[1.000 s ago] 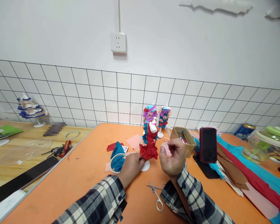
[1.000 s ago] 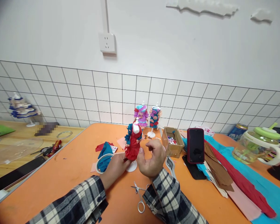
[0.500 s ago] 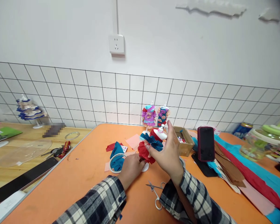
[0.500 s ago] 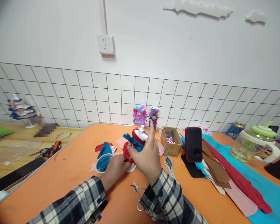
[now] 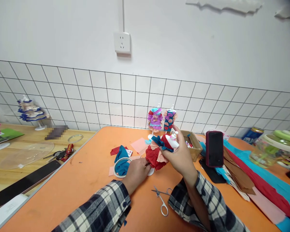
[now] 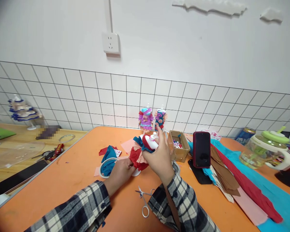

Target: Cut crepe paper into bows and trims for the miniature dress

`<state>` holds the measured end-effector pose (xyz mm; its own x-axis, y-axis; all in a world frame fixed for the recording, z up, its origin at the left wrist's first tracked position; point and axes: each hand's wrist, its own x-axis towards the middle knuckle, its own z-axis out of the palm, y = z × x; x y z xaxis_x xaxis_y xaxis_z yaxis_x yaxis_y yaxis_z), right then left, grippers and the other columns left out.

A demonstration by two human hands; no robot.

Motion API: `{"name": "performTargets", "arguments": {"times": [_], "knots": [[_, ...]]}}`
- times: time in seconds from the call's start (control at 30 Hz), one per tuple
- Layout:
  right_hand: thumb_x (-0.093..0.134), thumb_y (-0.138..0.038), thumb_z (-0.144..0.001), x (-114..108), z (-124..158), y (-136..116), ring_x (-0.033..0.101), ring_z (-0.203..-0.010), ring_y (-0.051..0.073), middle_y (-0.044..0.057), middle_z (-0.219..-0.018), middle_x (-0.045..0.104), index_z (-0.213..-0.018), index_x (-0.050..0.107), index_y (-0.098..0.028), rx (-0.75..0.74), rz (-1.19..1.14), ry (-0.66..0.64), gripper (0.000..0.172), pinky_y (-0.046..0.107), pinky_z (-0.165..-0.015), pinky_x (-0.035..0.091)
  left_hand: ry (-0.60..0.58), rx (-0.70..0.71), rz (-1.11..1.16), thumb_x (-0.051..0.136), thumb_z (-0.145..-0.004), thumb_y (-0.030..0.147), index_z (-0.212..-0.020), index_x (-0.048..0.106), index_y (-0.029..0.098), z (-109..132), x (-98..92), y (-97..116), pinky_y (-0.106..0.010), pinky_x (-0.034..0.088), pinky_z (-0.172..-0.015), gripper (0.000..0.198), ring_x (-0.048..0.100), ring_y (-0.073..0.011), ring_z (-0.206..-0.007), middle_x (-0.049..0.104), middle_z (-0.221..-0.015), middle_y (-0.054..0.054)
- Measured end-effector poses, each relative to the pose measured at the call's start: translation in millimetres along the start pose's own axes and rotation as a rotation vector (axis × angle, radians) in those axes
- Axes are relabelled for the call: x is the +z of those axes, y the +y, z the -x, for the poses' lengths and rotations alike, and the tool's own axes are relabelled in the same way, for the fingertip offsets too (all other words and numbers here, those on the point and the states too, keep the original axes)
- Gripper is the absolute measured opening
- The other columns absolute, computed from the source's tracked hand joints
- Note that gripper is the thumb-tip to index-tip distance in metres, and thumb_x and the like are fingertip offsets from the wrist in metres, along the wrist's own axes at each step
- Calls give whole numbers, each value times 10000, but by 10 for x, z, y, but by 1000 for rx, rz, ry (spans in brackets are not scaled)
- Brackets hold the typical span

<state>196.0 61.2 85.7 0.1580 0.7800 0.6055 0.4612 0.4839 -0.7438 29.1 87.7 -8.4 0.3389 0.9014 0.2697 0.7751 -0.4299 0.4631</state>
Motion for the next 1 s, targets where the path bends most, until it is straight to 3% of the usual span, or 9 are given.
{"name": "performTargets", "arguments": {"times": [0.07, 0.27, 0.37, 0.47, 0.53, 0.6, 0.77, 0.87, 1.0], "knots": [[665, -164, -665, -14, -4, 6, 646, -899, 220, 90, -1159, 619, -1407, 349, -251, 15, -16, -20, 811, 354, -766, 541, 5, 8, 0, 510, -853, 219, -771, 702, 178, -3, 3, -12, -244, 306, -574, 213, 637, -173, -688, 736, -782, -61], [672, -187, -709, 28, 4, -2, 524, -1183, 262, 94, -1315, 521, -1348, 427, -251, -2, -71, -100, 688, 459, -999, 432, -7, 21, -2, 505, -861, 220, -741, 694, 180, 1, -9, -15, -227, 296, -540, 227, 621, -148, -620, 724, -718, -42], [619, -168, -761, 80, 30, 25, 519, -1189, 246, 105, -1348, 475, -1389, 339, -250, -33, -131, -29, 692, 444, -993, 449, -10, 29, -7, 503, -863, 215, -750, 695, 185, 7, -18, -4, -225, 291, -540, 225, 631, -151, -646, 730, -740, -41], [638, -131, -745, 110, 61, 57, 402, -1295, 285, 97, -1444, 333, -1390, 311, -288, -319, 54, 202, 740, 501, -1036, 404, -8, 33, -16, 504, -861, 201, -751, 697, 181, 12, -30, 8, -230, 291, -548, 223, 631, -157, -652, 732, -747, -44], [646, -91, -734, 105, 76, 68, 338, -1332, 311, 27, -1491, 242, -1279, 457, -352, -564, 253, 274, 634, 553, -1056, 359, -6, 36, -20, 497, -868, 203, -759, 700, 180, 14, -35, 13, -234, 297, -557, 231, 626, -158, -644, 730, -739, -44], [651, -86, -737, 81, 81, 62, 312, -1336, 336, -44, -1494, 237, -1093, 607, -373, -701, 442, 268, 459, 611, -1066, 299, -4, 37, -24, 498, -873, 214, -764, 702, 178, 16, -36, 16, -237, 301, -562, 235, 624, -162, -642, 726, -728, -44], [677, -215, -748, -24, 53, -31, 298, -1330, 387, -20, -1445, 397, -894, 694, -289, -707, 679, 210, 164, 738, -1057, 72, -1, 41, -30, 485, -894, 250, -765, 706, 176, 19, -32, 11, -241, 309, -568, 267, 617, -164, -638, 716, -712, -48], [679, -250, -749, -79, 35, -103, 301, -1335, 392, -3, -1446, 417, -889, 686, -271, -709, 713, 155, 142, 749, -1045, 2, 0, 43, -26, 480, -902, 270, -768, 707, 177, 20, -35, 8, -241, 307, -563, 280, 613, -163, -629, 712, -705, -48], [691, -246, -741, -111, 35, -162, 297, -1344, 391, 14, -1480, 374, -912, 673, -256, -654, 719, 95, 172, 732, -1062, 0, -6, 52, -20, 489, -892, 261, -768, 698, 182, 15, -31, -2, -239, 296, -551, 256, 611, -165, -632, 711, -714, -42]]}}
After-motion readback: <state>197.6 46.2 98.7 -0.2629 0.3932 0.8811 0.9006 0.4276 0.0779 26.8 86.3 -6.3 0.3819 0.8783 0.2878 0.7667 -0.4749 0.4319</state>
